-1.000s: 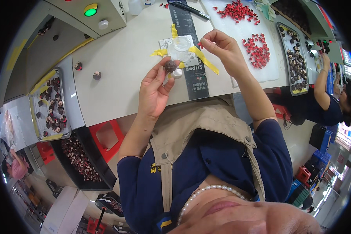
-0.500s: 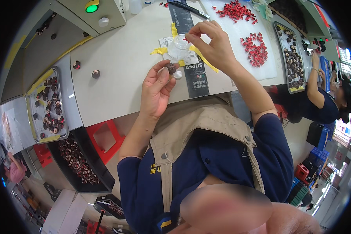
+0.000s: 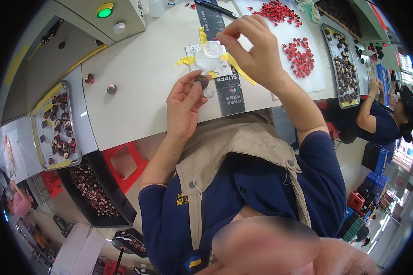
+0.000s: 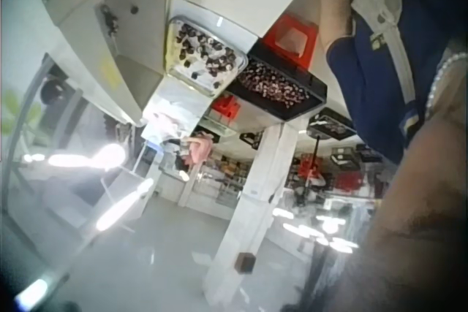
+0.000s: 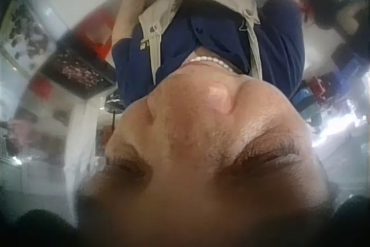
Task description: The person applies glue to miniature bow accessories and attaches them onto figurine heads by hand, placing the assembled pieces on the table. They also retrieve additional figurine heads from a machine chute and trays.
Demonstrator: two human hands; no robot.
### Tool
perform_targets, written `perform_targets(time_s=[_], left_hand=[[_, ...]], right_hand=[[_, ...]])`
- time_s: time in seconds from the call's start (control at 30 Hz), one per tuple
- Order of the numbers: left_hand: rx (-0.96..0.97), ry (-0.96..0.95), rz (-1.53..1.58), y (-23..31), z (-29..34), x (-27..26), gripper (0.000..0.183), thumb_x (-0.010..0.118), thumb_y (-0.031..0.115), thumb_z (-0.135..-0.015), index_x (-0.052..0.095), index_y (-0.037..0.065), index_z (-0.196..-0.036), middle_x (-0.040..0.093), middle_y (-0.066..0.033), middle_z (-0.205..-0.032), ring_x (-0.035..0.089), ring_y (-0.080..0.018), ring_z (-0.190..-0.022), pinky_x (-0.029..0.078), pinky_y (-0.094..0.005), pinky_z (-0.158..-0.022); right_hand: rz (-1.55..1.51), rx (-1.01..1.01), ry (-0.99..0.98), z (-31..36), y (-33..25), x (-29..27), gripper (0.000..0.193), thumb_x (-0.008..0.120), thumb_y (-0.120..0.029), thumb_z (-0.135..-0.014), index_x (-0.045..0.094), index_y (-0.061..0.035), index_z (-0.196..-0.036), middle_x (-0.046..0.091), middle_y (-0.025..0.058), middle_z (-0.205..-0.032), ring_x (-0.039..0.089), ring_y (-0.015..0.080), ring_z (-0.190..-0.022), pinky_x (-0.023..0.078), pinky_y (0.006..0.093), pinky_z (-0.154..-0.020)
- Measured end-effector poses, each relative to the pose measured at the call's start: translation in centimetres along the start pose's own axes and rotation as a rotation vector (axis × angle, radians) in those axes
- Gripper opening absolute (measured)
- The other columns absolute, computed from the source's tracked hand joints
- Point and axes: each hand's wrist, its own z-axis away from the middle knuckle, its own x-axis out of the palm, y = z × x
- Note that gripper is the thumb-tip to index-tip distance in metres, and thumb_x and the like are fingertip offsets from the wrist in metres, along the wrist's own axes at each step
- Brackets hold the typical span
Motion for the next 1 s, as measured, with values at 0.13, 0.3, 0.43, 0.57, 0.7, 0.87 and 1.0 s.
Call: perform_targets(time_s=[0.13, 0.3, 0.43, 0.57, 0.7, 0.87, 1.0], left_hand=[[-0.001, -0.028, 0.048, -0.3, -0.3, 0.4, 0.03, 0.056, 0.008, -0.088, 0.05, 0.003, -0.117, 0.061, -0.0091, -0.106, 0.058, -0.0043, -0.083, 0.052, -0.0173, -0.071], [-0.008, -0.008, 0.029, -0.6, -0.4, 1.3, 0.03, 0.056, 0.008, -0.088, 0.05, 0.003, -0.117, 0.061, -0.0046, -0.101, 0.057, -0.0036, -0.081, 0.052, -0.0183, -0.071], [-0.011, 0.001, 0.0, -1.1, -0.6, 1.4, 0.031, 0.057, 0.007, -0.088, 0.05, 0.003, -0.118, 0.06, -0.0006, -0.097, 0.057, -0.004, -0.081, 0.052, -0.0199, -0.072], [-0.002, 0.006, 0.002, -1.3, -0.5, 2.0, 0.03, 0.055, 0.007, -0.088, 0.05, 0.001, -0.117, 0.06, -0.0038, -0.098, 0.058, -0.0055, -0.08, 0.053, -0.0186, -0.071], [0.098, 0.052, -0.111, -1.9, -0.4, 2.6, 0.03, 0.058, 0.005, -0.086, 0.052, 0.001, -0.115, 0.06, -0.0044, -0.099, 0.059, -0.0077, -0.083, 0.052, -0.0197, -0.07], [0.225, 0.054, -0.24, -2.1, -0.2, 2.7, 0.03, 0.06, 0.004, -0.085, 0.053, 0.0, -0.114, 0.061, -0.0063, -0.102, 0.059, -0.0095, -0.085, 0.051, -0.0202, -0.069], [0.244, 0.027, -0.256, -2.0, -0.3, 2.8, 0.032, 0.062, 0.003, -0.083, 0.053, -0.003, -0.113, 0.06, -0.0098, -0.103, 0.059, -0.0121, -0.087, 0.052, -0.0227, -0.069]], right_hand=[[-0.295, 0.255, -0.014, 1.7, -1.5, -0.5, 0.007, 0.064, -0.006, -0.078, 0.059, -0.0013, -0.077, 0.058, 0.0055, -0.071, 0.054, 0.0157, -0.068, 0.042, 0.0269, -0.062], [-0.569, 0.516, -0.171, 4.7, -1.7, 0.4, 0.015, 0.063, -0.015, -0.083, 0.059, -0.0007, -0.081, 0.059, 0.0023, -0.074, 0.05, 0.0084, -0.07, 0.04, 0.0233, -0.065], [-0.642, 0.555, -0.159, 5.4, -1.8, 0.7, 0.015, 0.064, -0.016, -0.081, 0.059, -0.0011, -0.081, 0.061, 0.003, -0.074, 0.054, 0.0097, -0.068, 0.041, 0.0244, -0.064], [-0.642, 0.542, -0.14, 5.7, -1.7, 0.8, 0.015, 0.064, -0.015, -0.081, 0.059, -0.0006, -0.081, 0.061, 0.0035, -0.074, 0.055, 0.011, -0.069, 0.043, 0.0251, -0.064], [-0.577, 0.497, -0.122, 6.0, -1.8, 0.9, 0.015, 0.065, -0.014, -0.08, 0.059, -0.0004, -0.081, 0.061, 0.0036, -0.075, 0.055, 0.0108, -0.069, 0.043, 0.0246, -0.062], [-0.575, 0.544, -0.206, 5.6, -1.8, -0.3, 0.014, 0.066, -0.013, -0.079, 0.059, -0.0008, -0.082, 0.06, 0.0044, -0.072, 0.055, 0.0105, -0.066, 0.043, 0.0232, -0.059], [-0.616, 0.643, -0.22, 5.6, -1.8, -0.7, 0.014, 0.066, -0.013, -0.08, 0.059, -0.0003, -0.082, 0.06, 0.005, -0.071, 0.054, 0.0111, -0.063, 0.043, 0.0236, -0.059]])
